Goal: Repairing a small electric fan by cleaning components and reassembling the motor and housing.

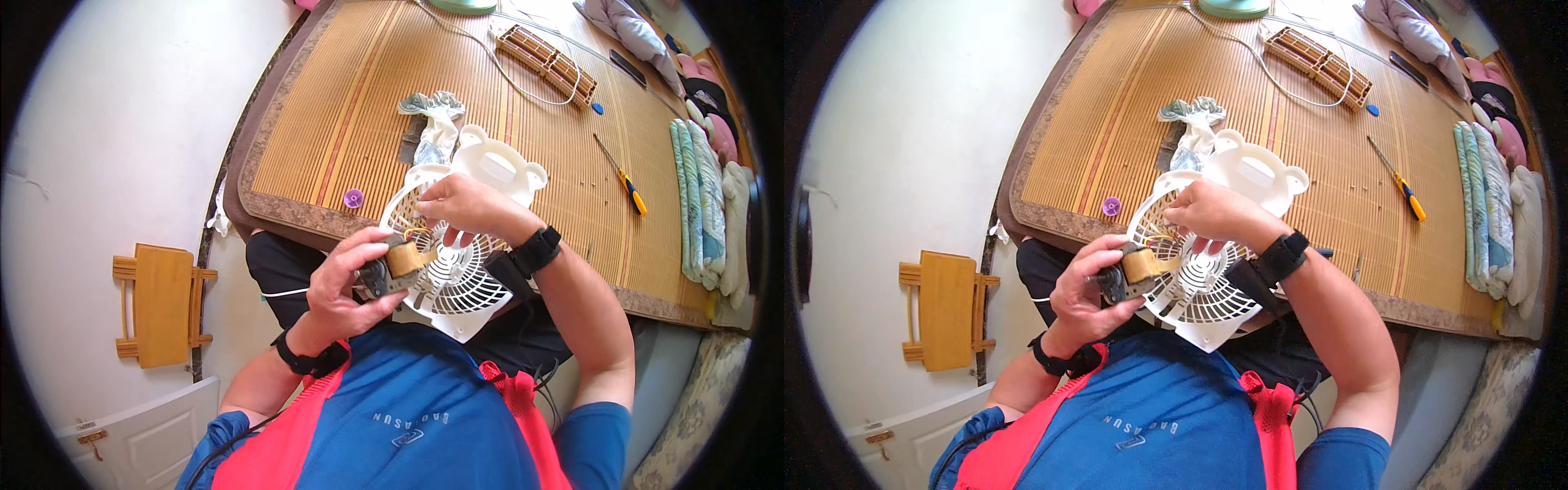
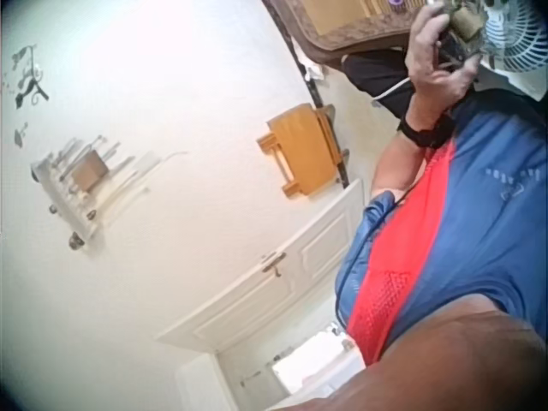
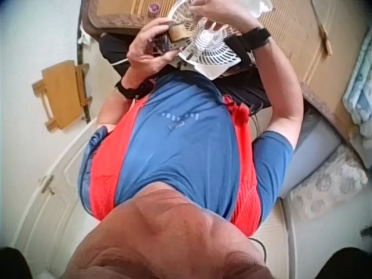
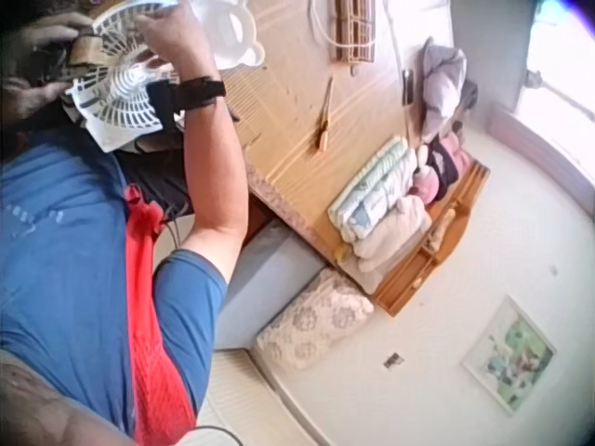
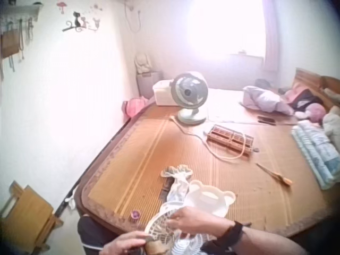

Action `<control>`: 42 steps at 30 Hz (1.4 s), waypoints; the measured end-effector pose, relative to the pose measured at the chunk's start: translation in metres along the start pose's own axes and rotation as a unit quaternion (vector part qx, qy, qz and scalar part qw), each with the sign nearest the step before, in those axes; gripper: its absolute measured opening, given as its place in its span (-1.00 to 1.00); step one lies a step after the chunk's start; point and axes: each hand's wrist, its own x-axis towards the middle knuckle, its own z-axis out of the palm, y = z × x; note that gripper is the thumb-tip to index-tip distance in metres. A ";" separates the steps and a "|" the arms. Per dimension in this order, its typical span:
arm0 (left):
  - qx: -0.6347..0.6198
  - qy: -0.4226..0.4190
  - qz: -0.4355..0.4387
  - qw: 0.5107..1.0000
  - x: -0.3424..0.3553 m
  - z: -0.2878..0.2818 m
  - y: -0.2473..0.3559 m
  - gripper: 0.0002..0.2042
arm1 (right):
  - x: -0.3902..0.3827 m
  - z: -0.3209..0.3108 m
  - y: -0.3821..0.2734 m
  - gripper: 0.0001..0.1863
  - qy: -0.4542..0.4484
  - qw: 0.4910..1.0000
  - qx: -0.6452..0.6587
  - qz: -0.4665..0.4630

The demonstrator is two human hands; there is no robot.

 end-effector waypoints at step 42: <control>-0.367 0.121 -0.274 0.881 0.028 -0.006 -0.005 -0.54 | -0.032 0.034 0.032 -0.70 -0.094 0.959 0.236 -0.123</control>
